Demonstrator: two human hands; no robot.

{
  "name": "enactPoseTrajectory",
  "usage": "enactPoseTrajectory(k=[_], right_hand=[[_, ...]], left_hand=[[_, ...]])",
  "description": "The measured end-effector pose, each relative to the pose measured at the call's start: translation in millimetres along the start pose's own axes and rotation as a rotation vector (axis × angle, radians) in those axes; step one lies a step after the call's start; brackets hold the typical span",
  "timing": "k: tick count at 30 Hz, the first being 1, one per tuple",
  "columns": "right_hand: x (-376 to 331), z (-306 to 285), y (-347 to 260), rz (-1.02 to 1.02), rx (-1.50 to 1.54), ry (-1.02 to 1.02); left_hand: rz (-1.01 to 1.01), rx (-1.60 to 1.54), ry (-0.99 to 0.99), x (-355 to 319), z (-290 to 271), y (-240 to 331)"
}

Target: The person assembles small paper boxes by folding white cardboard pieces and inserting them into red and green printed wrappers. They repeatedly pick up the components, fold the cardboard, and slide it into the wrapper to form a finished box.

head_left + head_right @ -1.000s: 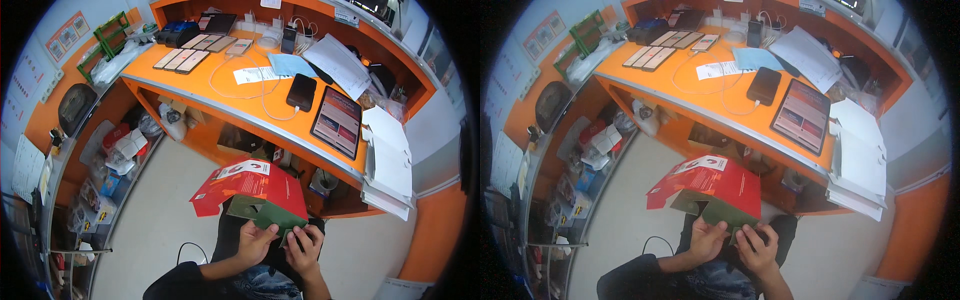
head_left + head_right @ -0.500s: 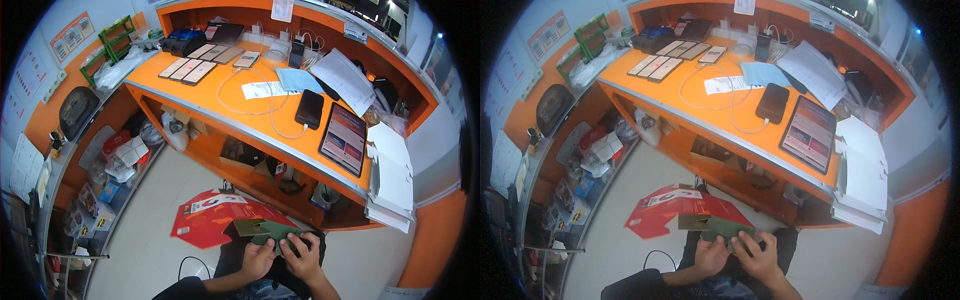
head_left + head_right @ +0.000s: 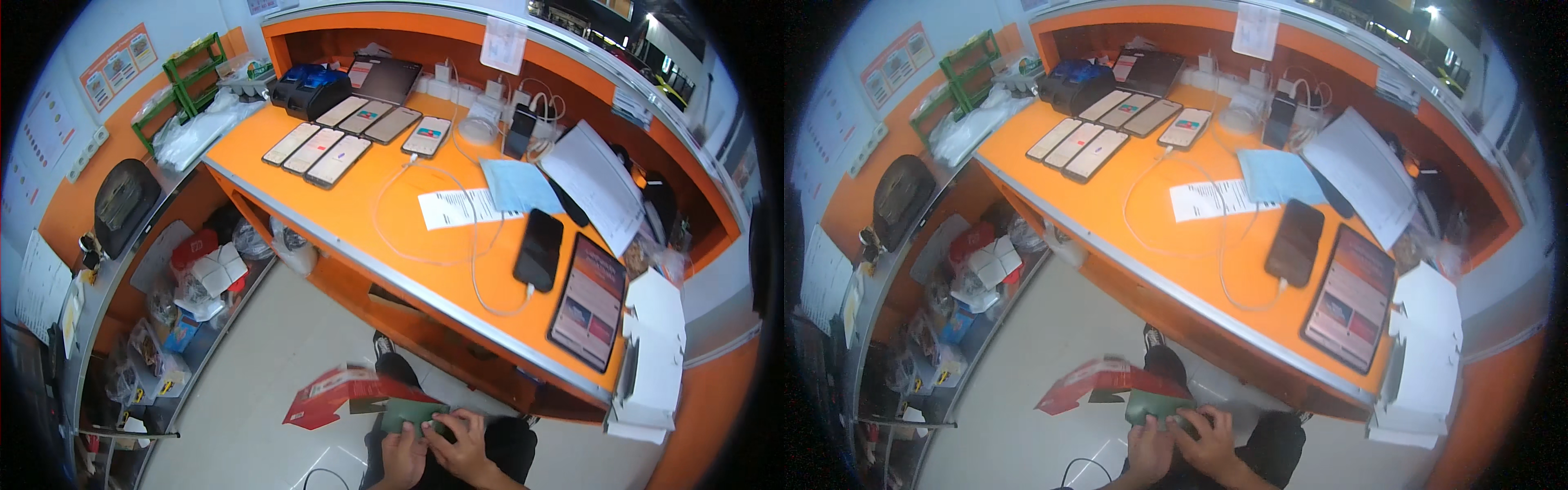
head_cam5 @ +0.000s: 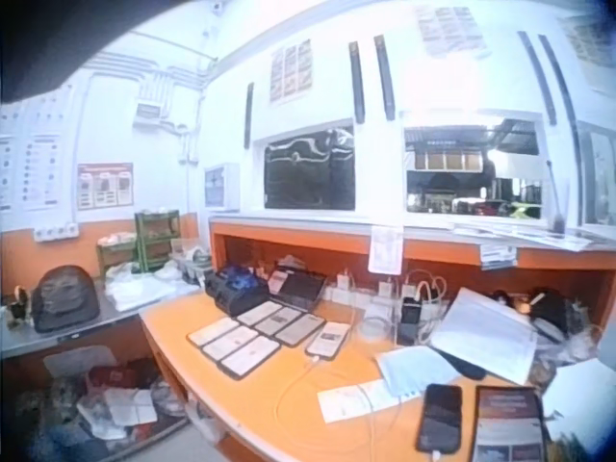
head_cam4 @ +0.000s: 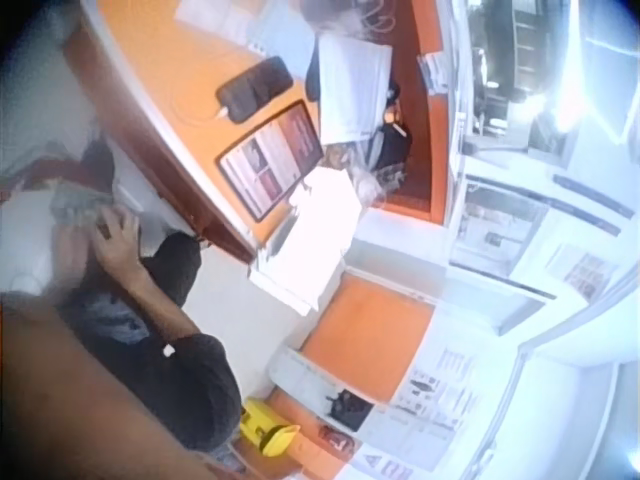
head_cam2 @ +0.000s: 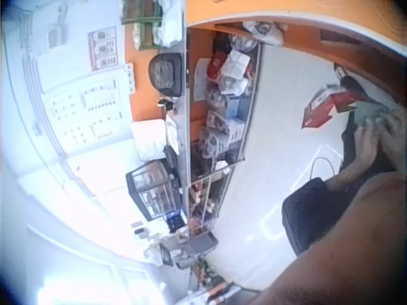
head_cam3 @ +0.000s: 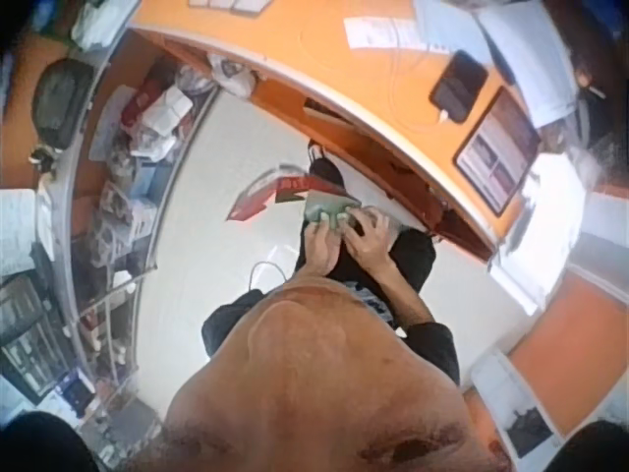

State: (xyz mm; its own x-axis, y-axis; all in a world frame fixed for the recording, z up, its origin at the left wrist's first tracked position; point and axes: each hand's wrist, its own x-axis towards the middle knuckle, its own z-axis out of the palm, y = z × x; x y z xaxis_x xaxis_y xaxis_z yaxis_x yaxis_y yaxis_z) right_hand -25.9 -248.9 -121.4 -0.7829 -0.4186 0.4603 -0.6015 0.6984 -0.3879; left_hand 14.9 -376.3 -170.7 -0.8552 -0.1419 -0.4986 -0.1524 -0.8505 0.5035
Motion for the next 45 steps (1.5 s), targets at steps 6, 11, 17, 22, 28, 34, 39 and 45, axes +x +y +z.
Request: enactPoseTrajectory(k=[6, 11, 17, 22, 28, 34, 39, 45], right_hand=[[42.8, 61.9, 28.9, 0.167, 0.2, 0.029], [123.6, 35.5, 44.5, 0.403, 0.504, -0.267], [140.2, 33.0, 36.6, -0.195, 0.313, -0.244], [125.7, 8.9, 8.5, -0.229, 0.274, -0.179], [95.3, -27.5, -20.2, -0.261, 0.153, 0.124], [62.9, -15.3, -47.8, -0.135, 0.178, 0.319], [63.3, 0.4, -75.9, 0.033, 0.315, 0.172], [105.8, 24.4, -63.2, 0.091, 0.517, 0.021]], left_hand=[[0.021, 0.556, 0.166, 74.9, -27.5, -0.5], [0.016, 0.658, 0.1, 87.0, -21.0, 3.2], [0.122, 0.743, -0.034, 73.9, 12.8, -10.1], [0.456, 0.873, -0.185, 56.3, 31.7, 12.7], [0.655, 0.915, -0.311, 13.0, 29.1, 41.3], [0.563, 0.84, -0.164, -11.1, -6.0, 84.0], [0.487, 0.712, 0.107, 2.1, -46.5, 123.0], [0.433, 0.621, 0.321, 57.1, -69.2, 153.1]])
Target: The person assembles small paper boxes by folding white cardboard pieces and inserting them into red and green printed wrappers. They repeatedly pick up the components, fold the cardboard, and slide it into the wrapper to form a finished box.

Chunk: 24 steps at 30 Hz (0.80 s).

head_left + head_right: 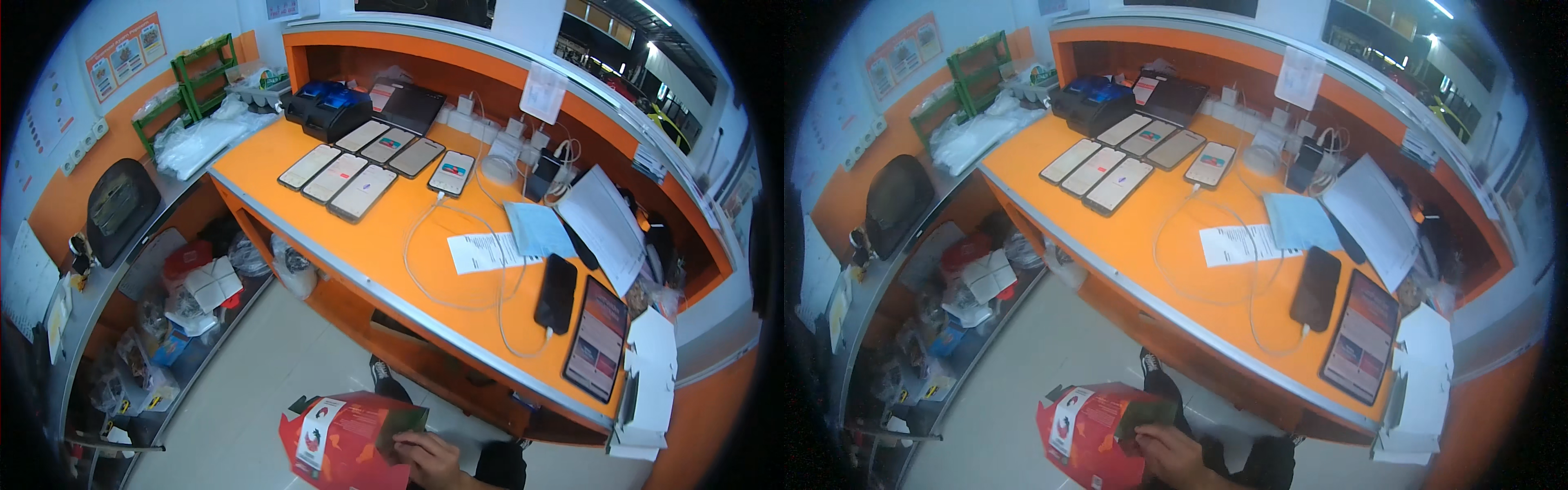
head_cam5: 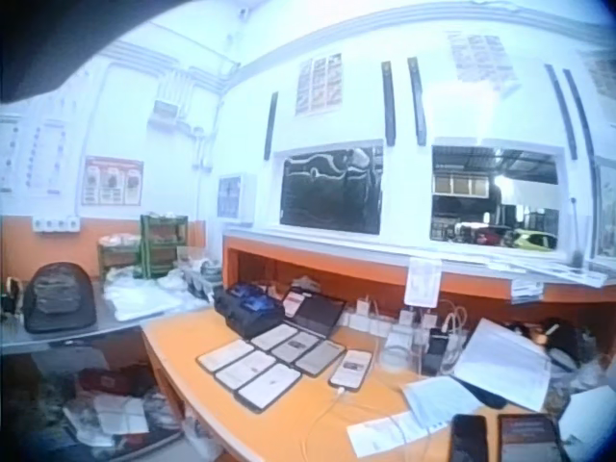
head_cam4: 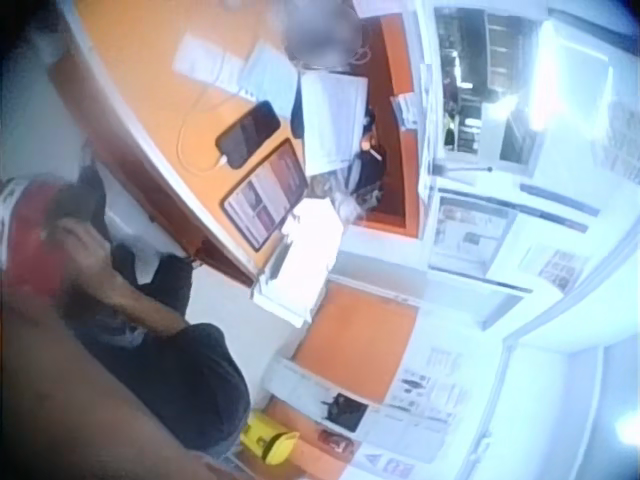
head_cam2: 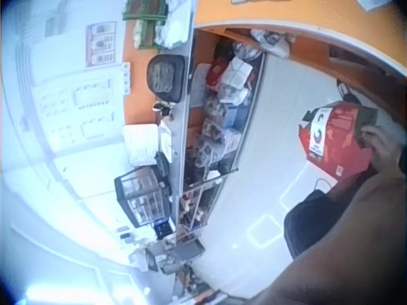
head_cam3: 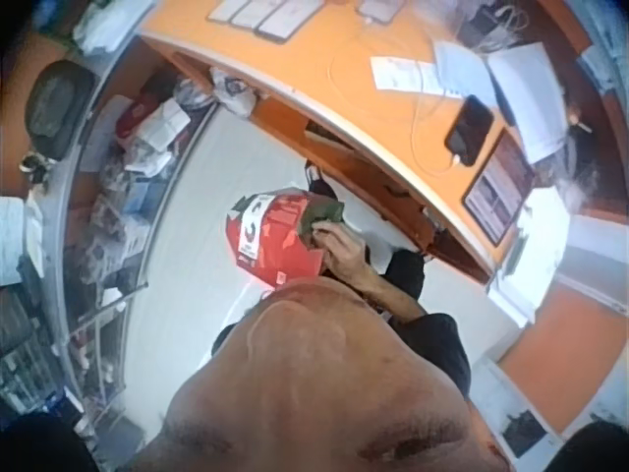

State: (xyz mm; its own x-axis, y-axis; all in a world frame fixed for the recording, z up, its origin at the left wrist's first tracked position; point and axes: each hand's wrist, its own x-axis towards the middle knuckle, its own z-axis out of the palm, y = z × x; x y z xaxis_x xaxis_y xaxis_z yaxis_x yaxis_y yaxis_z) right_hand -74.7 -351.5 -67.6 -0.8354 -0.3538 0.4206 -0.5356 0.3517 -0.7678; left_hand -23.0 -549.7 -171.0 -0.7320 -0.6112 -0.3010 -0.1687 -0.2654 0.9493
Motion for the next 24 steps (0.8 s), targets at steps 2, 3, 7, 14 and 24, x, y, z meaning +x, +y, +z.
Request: enactPoseTrajectory(k=[2, 3, 7, 14, 24], right_hand=[[23.4, 4.2, 24.8, -0.086, -0.045, -0.039], [35.2, 6.5, 37.5, -0.129, -0.066, -0.059], [70.5, 21.9, 89.3, -0.171, -0.11, -0.133], [101.2, 40.4, 151.0, -0.066, 0.009, -0.316], [70.8, 57.7, 144.8, 0.115, 0.242, -0.19]], left_hand=[[-0.035, 0.0, 0.027, 20.8, 9.6, -2.7], [-0.054, -0.003, 0.034, 27.7, 15.4, -5.5], [-0.138, 0.0, 0.047, 60.0, 50.3, -13.5], [-0.267, 0.007, -0.033, 84.9, 111.3, -41.0], [-0.242, -0.022, -0.069, 99.3, 99.9, -40.1]])
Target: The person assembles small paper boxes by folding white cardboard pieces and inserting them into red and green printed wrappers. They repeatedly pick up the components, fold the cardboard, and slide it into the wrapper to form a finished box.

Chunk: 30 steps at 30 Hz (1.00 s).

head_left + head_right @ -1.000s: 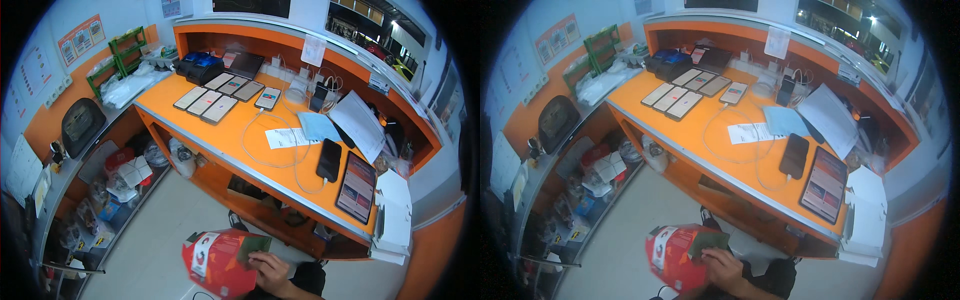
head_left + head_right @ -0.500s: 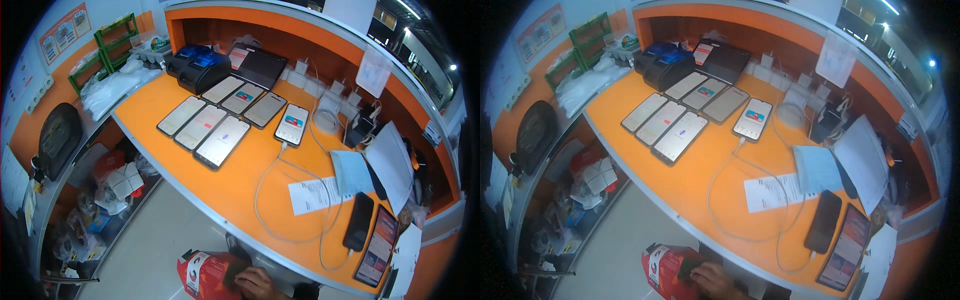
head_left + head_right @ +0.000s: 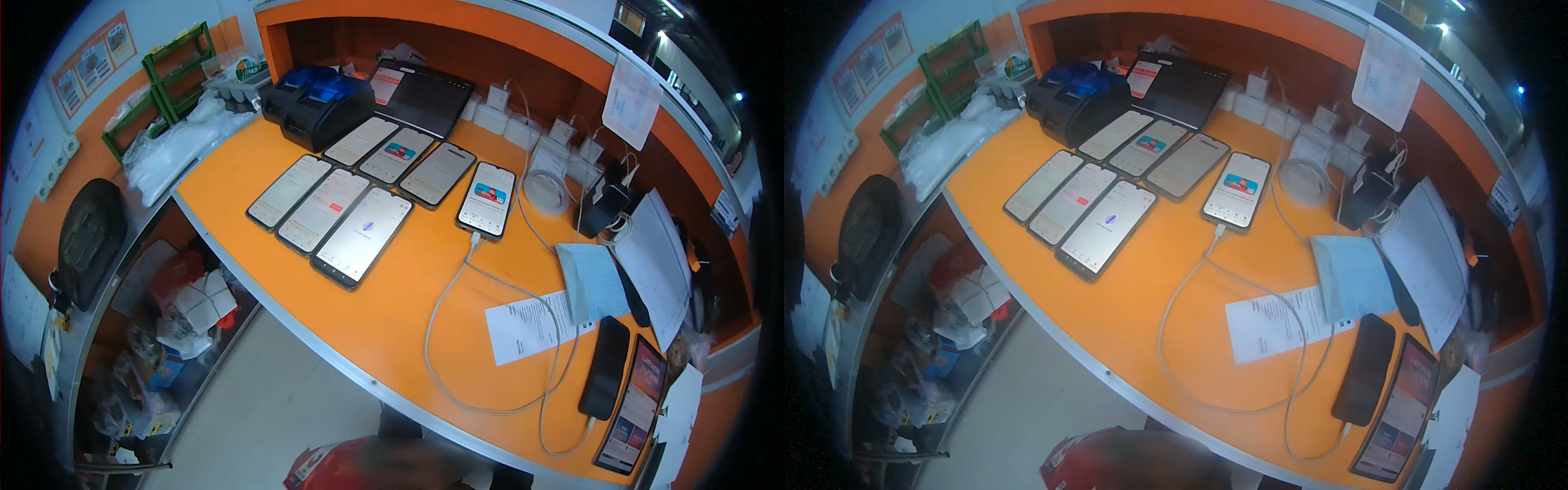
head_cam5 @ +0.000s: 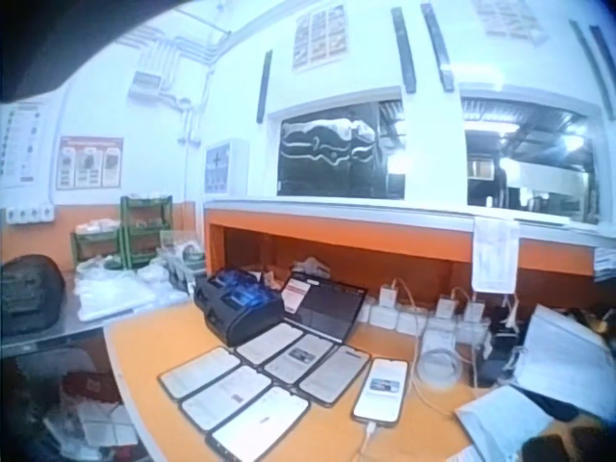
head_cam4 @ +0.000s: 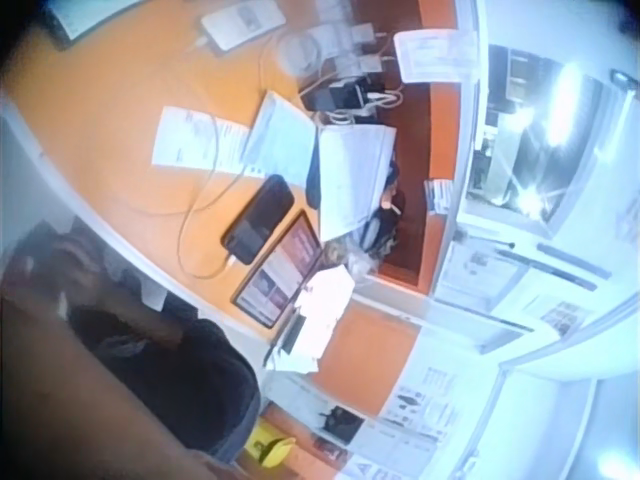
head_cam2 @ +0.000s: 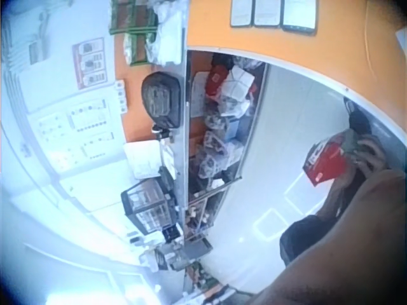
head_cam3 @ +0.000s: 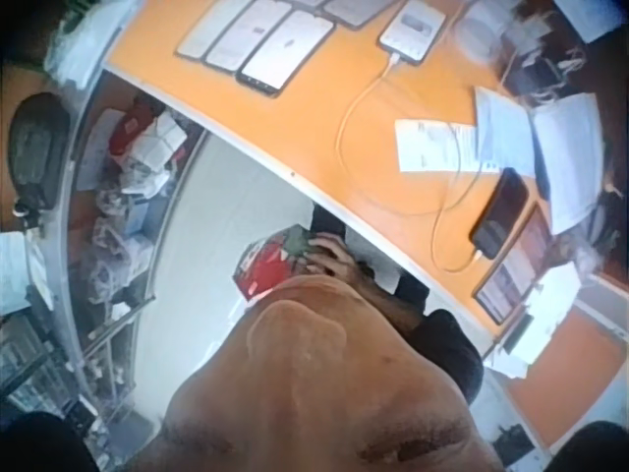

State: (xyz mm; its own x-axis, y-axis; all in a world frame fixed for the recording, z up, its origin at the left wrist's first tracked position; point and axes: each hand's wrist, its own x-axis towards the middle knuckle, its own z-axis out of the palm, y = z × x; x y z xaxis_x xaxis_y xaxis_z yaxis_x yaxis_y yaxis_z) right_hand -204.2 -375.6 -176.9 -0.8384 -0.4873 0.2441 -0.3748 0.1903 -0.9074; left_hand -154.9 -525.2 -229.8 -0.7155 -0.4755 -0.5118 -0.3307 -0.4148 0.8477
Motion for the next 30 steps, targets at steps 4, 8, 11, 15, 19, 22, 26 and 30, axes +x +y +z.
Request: enactPoseTrajectory(k=[4, 8, 11, 15, 19, 22, 26, 30], right_hand=[[-6.4, -1.4, -13.5, -0.029, -0.028, 0.016], [1.3, -14.7, -20.1, -0.102, -0.044, -0.054], [6.9, -20.5, -23.3, -0.158, -0.174, -0.081], [5.7, -12.1, -18.4, -0.198, -0.319, 0.021], [-2.1, -5.0, -6.2, -0.026, -0.224, 0.161], [-10.4, -1.6, 0.2, 0.024, -0.206, 0.214], [-21.6, -7.9, 0.5, -0.029, -0.243, 0.196], [-37.7, -7.4, 20.9, 0.065, -0.396, 0.258]], left_hand=[[0.036, -0.027, 0.023, 3.8, -18.7, 15.6], [0.038, -0.057, -0.002, 4.6, -26.2, 21.3], [0.001, -0.133, -0.063, -4.2, -21.0, 13.1], [-0.136, -0.296, -0.235, -16.7, -7.1, -4.4], [-0.329, -0.506, -0.458, -37.4, 12.3, -29.0], [-0.394, -0.576, -0.537, -45.0, 15.9, -35.7], [-0.414, -0.561, -0.574, -55.6, 12.7, -42.2], [-0.277, 0.065, -0.335, -61.7, 17.7, -24.0]])
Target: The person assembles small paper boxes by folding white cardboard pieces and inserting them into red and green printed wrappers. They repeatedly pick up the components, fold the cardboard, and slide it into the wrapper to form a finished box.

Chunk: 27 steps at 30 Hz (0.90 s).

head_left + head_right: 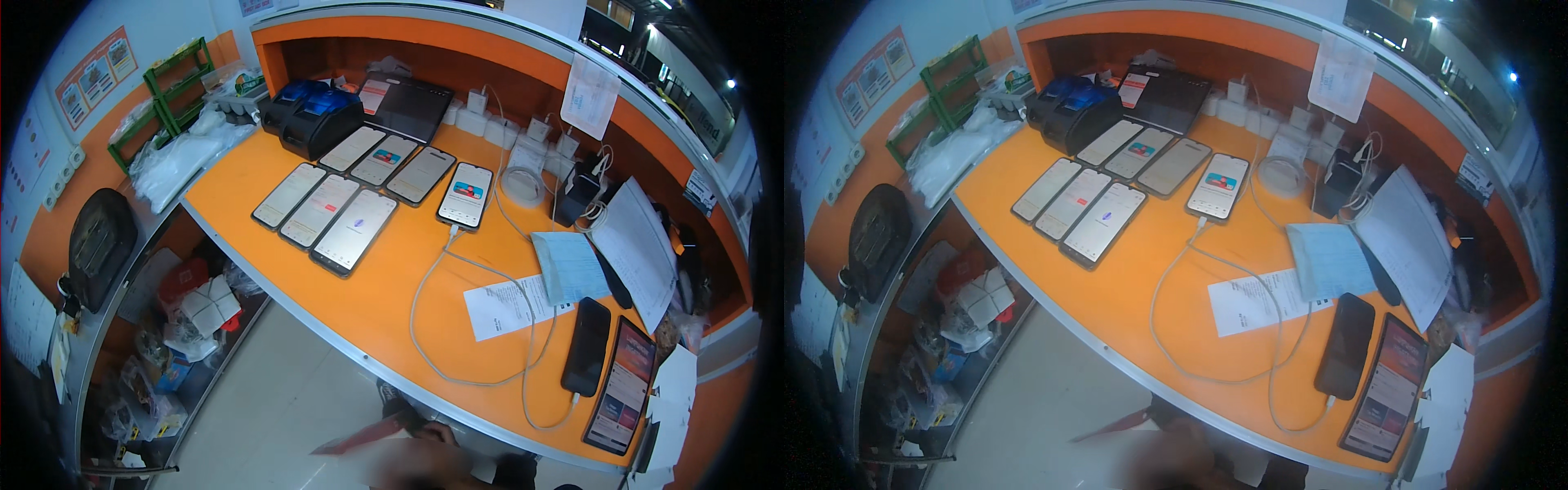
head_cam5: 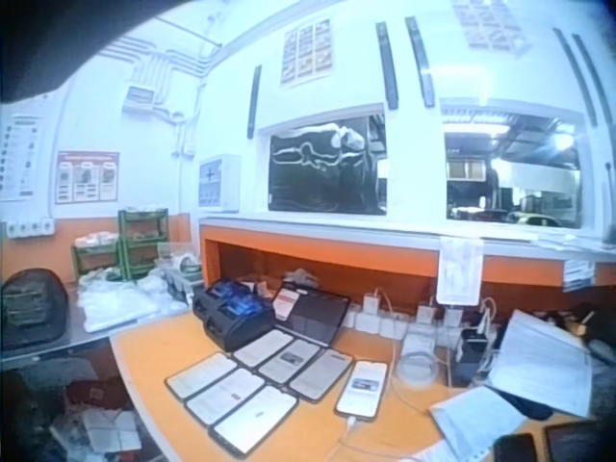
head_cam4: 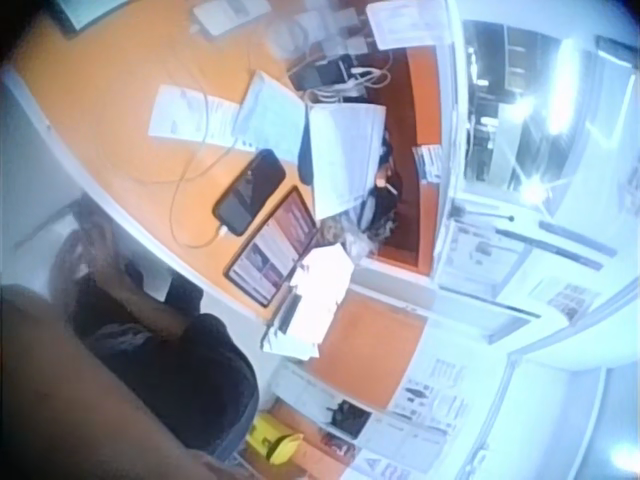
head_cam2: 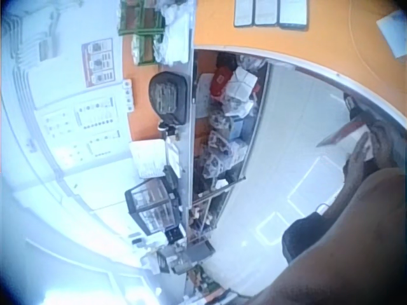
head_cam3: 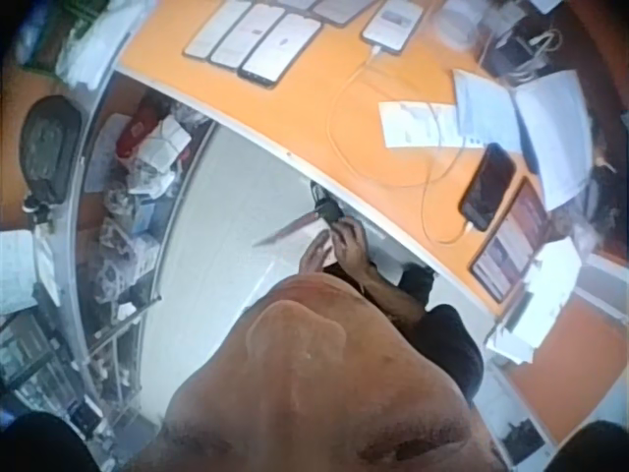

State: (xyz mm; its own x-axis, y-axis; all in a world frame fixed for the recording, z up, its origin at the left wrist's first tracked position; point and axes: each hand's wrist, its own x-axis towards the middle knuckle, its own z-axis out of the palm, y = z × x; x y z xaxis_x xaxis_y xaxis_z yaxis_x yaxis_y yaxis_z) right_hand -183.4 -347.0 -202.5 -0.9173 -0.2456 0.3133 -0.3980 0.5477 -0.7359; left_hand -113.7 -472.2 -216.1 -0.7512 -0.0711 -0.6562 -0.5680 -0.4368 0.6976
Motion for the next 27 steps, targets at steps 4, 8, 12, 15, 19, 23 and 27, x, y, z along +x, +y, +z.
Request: enactPoseTrajectory(k=[4, 8, 12, 15, 19, 23, 27], right_hand=[[-19.7, 24.8, 31.5, 0.489, 0.154, 0.242], [-49.7, 35.6, 60.0, 0.539, 0.073, 0.298], [-94.9, 44.1, 72.4, 0.561, 0.102, 0.207], [-124.5, 49.4, 78.9, 0.649, 0.141, 0.201], [-137.5, 42.0, 67.9, 0.678, 0.205, 0.228], [-143.4, 25.6, 63.7, 0.69, 0.057, -0.177], [-129.0, 3.1, 61.4, 0.699, -0.178, -0.907]], left_hand=[[0.357, 0.734, 0.733, -16.6, 4.4, -18.7], [0.279, 0.604, 0.927, 0.2, -8.1, -46.6], [0.408, -0.009, 0.749, 13.9, -18.5, -51.5], [0.567, -0.001, 0.708, 15.8, -18.8, -48.1], [0.569, 0.283, 0.619, 26.1, -45.6, -75.4], [0.483, 0.239, 0.55, 0.7, -24.5, -31.8], [0.849, 0.77, 0.314, -17.0, -30.2, -26.6]])
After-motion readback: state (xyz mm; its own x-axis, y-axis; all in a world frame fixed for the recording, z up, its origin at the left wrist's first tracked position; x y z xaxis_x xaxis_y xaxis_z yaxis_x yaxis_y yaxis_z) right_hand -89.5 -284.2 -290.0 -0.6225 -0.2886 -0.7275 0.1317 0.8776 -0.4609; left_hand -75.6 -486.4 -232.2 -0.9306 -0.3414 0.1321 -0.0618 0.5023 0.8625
